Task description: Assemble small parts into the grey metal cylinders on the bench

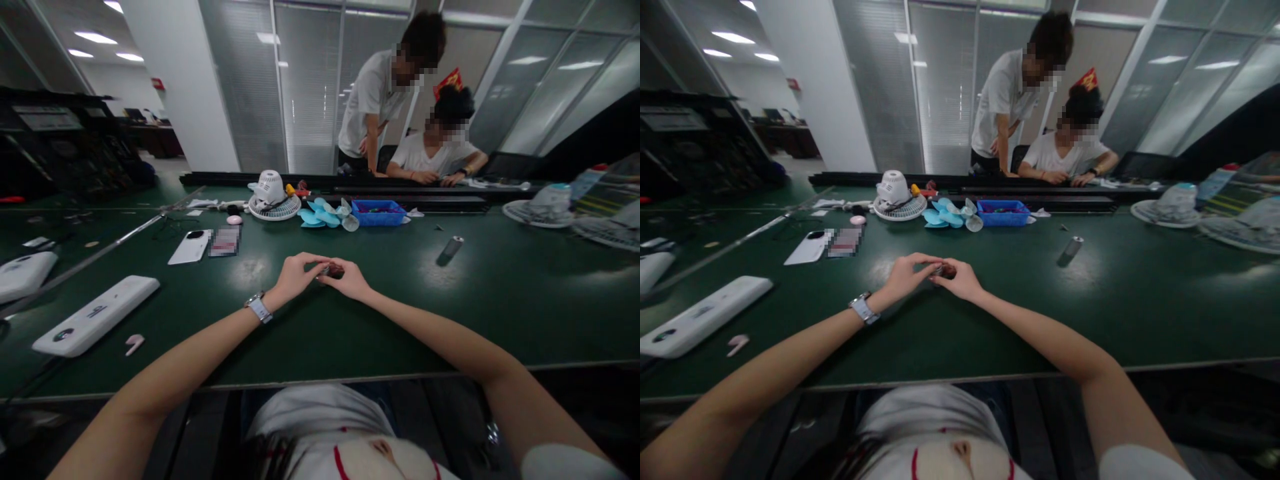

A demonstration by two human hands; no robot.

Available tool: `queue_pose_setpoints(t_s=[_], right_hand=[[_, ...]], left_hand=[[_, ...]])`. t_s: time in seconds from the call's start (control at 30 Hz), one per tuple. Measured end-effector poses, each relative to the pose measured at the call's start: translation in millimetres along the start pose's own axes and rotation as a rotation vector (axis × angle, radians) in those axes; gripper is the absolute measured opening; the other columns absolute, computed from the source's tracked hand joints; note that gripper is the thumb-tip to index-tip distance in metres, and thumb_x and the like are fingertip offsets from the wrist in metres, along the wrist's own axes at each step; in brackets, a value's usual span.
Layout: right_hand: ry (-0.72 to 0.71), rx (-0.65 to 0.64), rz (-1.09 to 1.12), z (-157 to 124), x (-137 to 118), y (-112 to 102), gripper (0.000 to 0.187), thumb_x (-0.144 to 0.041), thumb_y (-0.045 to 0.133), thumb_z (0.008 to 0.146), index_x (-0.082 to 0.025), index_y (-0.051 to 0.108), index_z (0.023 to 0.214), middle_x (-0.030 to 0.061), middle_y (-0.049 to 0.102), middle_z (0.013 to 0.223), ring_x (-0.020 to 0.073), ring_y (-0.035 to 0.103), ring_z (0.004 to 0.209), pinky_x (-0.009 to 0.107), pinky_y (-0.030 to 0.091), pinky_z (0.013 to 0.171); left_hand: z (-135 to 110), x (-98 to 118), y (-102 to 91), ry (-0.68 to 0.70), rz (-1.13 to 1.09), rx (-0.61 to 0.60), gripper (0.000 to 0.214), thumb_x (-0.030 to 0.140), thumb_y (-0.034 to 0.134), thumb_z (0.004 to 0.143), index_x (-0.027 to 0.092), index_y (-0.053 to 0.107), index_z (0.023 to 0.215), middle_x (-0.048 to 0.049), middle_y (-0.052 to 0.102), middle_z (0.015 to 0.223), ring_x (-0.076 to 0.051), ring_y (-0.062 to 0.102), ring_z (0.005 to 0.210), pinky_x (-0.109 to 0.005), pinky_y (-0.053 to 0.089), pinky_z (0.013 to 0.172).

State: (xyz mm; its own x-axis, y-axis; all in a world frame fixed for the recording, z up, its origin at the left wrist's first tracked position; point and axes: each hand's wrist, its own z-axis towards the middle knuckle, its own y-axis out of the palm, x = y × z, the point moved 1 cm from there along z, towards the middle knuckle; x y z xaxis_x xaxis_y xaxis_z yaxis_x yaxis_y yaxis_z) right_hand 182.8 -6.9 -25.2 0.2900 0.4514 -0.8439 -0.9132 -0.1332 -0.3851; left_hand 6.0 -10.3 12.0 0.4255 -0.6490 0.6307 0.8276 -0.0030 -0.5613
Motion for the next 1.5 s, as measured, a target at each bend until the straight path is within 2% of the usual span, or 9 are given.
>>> queue_pose_setpoints(t_s=[0.17,0.37,0.7,0.87,1.03,1.17,1.33,1.43,1.5], right_hand=[[0.004,0.013,0.008,-1,2,0,0.042,-0.036,0.080,0.072,-0.018,0.068,0.108,0.0054,0.075,0.095,0.0200,0.070,0.085,0.035,0.056,0.081],[0.011,0.010,0.047,-2,2,0,0.046,-0.037,0.081,0.072,-0.019,0.067,0.112,0.0065,0.075,0.104,0.0200,0.071,0.093,0.036,0.055,0.087],[0.046,0.047,0.015,-2,-2,-12,0.043,-0.037,0.080,0.074,-0.021,0.068,0.112,0.0067,0.074,0.106,0.0200,0.071,0.096,0.037,0.056,0.089],[0.054,0.372,-0.117,5,42,-105,0.049,-0.044,0.077,0.074,-0.017,0.068,0.114,0.0107,0.074,0.109,0.0218,0.070,0.096,0.040,0.054,0.091],[0.364,0.807,-0.483,-11,91,-222,0.046,-0.036,0.076,0.070,-0.013,0.069,0.109,0.0132,0.075,0.098,0.0253,0.070,0.091,0.043,0.053,0.089],[0.538,0.929,-0.604,-28,107,-259,0.040,-0.035,0.074,0.070,-0.012,0.069,0.103,0.0143,0.073,0.093,0.0276,0.068,0.089,0.044,0.051,0.087],[0.544,0.966,-0.698,-30,93,-245,0.065,-0.043,0.075,0.068,-0.013,0.057,0.122,0.0197,0.066,0.117,0.0328,0.062,0.107,0.048,0.047,0.092],[0.285,1.020,-0.915,-20,56,-199,0.077,-0.049,0.071,0.074,-0.012,0.046,0.138,0.0239,0.050,0.139,0.0374,0.046,0.128,0.054,0.036,0.104],[0.049,0.808,-0.904,-9,30,-149,0.061,-0.049,0.061,0.085,-0.016,0.051,0.136,0.0194,0.054,0.136,0.0347,0.046,0.128,0.053,0.034,0.105]], left_hand=[[4,5,5.0,-0.014,-0.068,0.118,0.008,0.026,0.067,0.084,0.021,0.063,0.088,-0.0017,0.075,0.086,-0.018,0.073,0.084,-0.030,0.055,0.078],[5,-6,-11.7,-0.037,-0.094,0.299,0.021,0.028,0.069,0.083,0.022,0.050,0.090,-0.0023,0.076,0.086,-0.019,0.074,0.087,-0.033,0.056,0.080],[-9,-66,-14.6,-0.288,-0.189,-0.061,0.034,0.038,0.075,0.074,0.023,0.059,0.100,-0.0045,0.078,0.086,-0.024,0.075,0.088,-0.039,0.055,0.084],[-6,-69,-14.0,-0.324,-0.250,-0.011,0.040,0.042,0.072,0.079,0.022,0.062,0.113,-0.0071,0.078,0.094,-0.023,0.074,0.092,-0.038,0.055,0.086],[0,-76,-13.0,-0.443,-0.363,0.234,0.033,0.045,0.059,0.089,0.016,0.062,0.103,-0.0108,0.076,0.090,-0.019,0.072,0.079,-0.033,0.056,0.075],[1,-78,-13.3,-0.499,-0.367,0.316,0.032,0.046,0.055,0.092,0.015,0.062,0.097,-0.0092,0.074,0.083,-0.017,0.070,0.073,-0.029,0.054,0.070],[1,-81,-13.8,-0.510,-0.333,0.375,0.033,0.048,0.049,0.094,0.017,0.061,0.093,-0.0076,0.073,0.080,-0.016,0.069,0.070,-0.027,0.051,0.064],[1,-83,-15.4,-0.543,-0.306,0.466,0.032,0.047,0.046,0.095,0.018,0.058,0.092,-0.0065,0.072,0.079,-0.016,0.068,0.068,-0.026,0.049,0.061],[1,-83,-16.8,-0.563,-0.296,0.511,0.031,0.047,0.046,0.094,0.018,0.057,0.091,-0.0053,0.071,0.077,-0.015,0.067,0.066,-0.025,0.049,0.060]])
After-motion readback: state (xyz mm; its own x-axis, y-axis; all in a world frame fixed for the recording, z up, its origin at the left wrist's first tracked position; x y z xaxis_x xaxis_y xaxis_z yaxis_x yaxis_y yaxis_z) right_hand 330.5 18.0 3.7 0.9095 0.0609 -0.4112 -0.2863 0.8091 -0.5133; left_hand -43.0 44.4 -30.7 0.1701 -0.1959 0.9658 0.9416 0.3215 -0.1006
